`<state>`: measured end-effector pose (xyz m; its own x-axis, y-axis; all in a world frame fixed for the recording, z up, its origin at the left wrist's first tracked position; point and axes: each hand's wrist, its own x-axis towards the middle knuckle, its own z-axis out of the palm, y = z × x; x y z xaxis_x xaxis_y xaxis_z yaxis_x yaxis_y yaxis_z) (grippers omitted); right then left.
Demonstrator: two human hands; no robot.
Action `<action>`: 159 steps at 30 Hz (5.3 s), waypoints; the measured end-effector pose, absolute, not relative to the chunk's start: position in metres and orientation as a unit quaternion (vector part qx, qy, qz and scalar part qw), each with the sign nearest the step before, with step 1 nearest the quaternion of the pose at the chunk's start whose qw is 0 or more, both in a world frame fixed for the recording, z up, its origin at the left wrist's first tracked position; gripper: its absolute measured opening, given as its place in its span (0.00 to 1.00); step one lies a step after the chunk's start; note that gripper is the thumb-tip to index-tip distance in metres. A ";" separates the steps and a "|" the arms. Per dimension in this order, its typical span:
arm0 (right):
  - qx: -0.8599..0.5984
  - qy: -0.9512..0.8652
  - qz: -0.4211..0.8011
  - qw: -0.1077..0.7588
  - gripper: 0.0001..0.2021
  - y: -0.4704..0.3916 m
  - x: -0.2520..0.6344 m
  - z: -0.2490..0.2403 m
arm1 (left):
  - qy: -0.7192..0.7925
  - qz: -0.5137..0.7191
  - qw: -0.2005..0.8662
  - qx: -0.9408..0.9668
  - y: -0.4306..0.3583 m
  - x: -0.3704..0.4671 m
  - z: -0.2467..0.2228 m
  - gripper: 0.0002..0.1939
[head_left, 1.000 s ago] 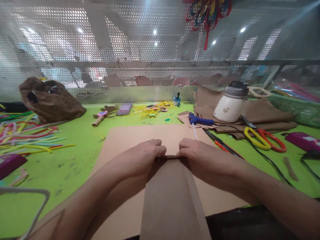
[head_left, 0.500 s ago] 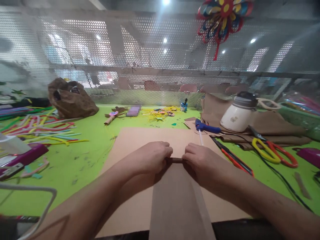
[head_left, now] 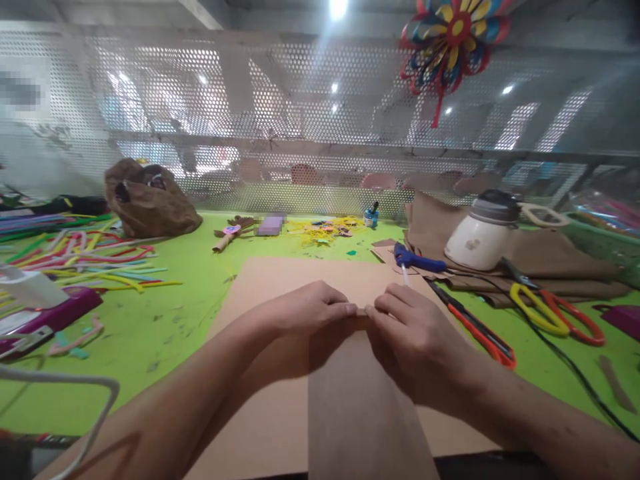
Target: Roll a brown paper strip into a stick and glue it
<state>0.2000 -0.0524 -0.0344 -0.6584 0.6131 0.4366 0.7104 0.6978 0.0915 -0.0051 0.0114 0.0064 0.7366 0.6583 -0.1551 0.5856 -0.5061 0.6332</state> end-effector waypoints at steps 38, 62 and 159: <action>-0.434 -0.798 0.233 0.347 0.10 -0.041 0.214 -0.023 | 0.342 0.158 0.228 0.898 -0.007 0.000 0.004 0.11; -0.419 -0.806 0.253 0.332 0.12 -0.041 0.215 -0.020 | 0.310 0.163 0.280 0.894 -0.002 0.002 -0.003 0.12; -0.375 -0.891 0.196 0.164 0.10 -0.005 0.216 -0.038 | 0.388 0.130 0.229 0.883 0.014 0.006 -0.033 0.07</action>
